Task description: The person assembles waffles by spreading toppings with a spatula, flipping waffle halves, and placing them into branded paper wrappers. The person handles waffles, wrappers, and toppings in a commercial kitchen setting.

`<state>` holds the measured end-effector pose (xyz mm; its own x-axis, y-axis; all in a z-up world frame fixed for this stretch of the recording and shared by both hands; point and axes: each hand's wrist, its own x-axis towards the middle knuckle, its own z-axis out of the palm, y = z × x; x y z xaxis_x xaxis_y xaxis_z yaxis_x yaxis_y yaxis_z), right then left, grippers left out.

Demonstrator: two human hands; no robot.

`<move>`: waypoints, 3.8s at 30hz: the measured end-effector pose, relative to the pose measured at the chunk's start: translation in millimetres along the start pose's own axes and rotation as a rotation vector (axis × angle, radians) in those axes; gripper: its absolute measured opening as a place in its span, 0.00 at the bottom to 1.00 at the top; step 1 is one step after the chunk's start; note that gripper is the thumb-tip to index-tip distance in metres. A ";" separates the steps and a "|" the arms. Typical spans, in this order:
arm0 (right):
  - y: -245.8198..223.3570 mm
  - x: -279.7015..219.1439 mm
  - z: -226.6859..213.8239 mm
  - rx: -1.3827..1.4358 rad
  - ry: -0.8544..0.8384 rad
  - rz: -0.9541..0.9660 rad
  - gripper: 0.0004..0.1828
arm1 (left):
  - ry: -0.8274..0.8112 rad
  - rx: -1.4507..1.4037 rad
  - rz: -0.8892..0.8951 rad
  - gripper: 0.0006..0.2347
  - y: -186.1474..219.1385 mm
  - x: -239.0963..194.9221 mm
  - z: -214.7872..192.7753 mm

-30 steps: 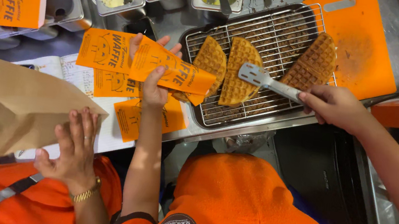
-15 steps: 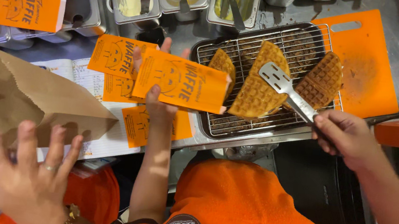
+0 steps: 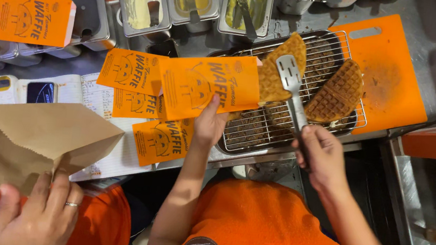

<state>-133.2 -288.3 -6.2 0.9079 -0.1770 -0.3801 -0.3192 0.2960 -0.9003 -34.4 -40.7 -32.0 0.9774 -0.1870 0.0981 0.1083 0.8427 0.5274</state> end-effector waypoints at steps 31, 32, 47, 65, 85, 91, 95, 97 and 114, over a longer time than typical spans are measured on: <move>5.0 1.5 -57.5 -0.355 -0.481 0.014 0.18 | -0.126 0.601 -0.120 0.25 87.0 14.4 6.8; 4.8 0.8 -56.9 -0.347 -0.490 0.007 0.18 | -0.132 0.603 -0.134 0.25 90.9 12.2 6.9; 15.8 -6.3 -46.3 -0.231 -0.425 -0.007 0.09 | 0.234 0.632 -0.494 0.21 66.0 -8.7 -1.7; -73.1 -21.1 -31.0 -1.312 -0.119 -1.041 0.16 | -0.749 1.870 0.313 0.04 100.9 51.3 88.7; -95.9 11.4 -52.4 -1.297 -0.252 -1.100 0.15 | -0.683 1.599 -0.092 0.05 91.0 49.1 96.2; -92.9 16.4 -43.4 -1.258 -0.315 -1.042 0.14 | -0.529 1.807 0.233 0.05 59.0 36.7 112.5; -88.2 17.1 -47.0 -1.163 -0.333 -0.919 0.14 | -0.261 2.180 0.554 0.04 129.8 -8.8 151.6; -86.5 16.4 -53.0 -1.121 -0.315 -0.878 0.15 | -0.134 2.616 0.499 0.04 195.2 -61.7 145.4; -83.0 9.3 -66.4 -1.202 -0.303 -0.847 0.15 | -0.776 3.107 0.284 0.07 300.3 -186.5 59.3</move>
<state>-116.3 -376.8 50.9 0.9051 0.3438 0.2504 0.4252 -0.7447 -0.5145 -194.9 217.4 158.2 0.7695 -0.6377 -0.0351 -0.5241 -0.5991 -0.6054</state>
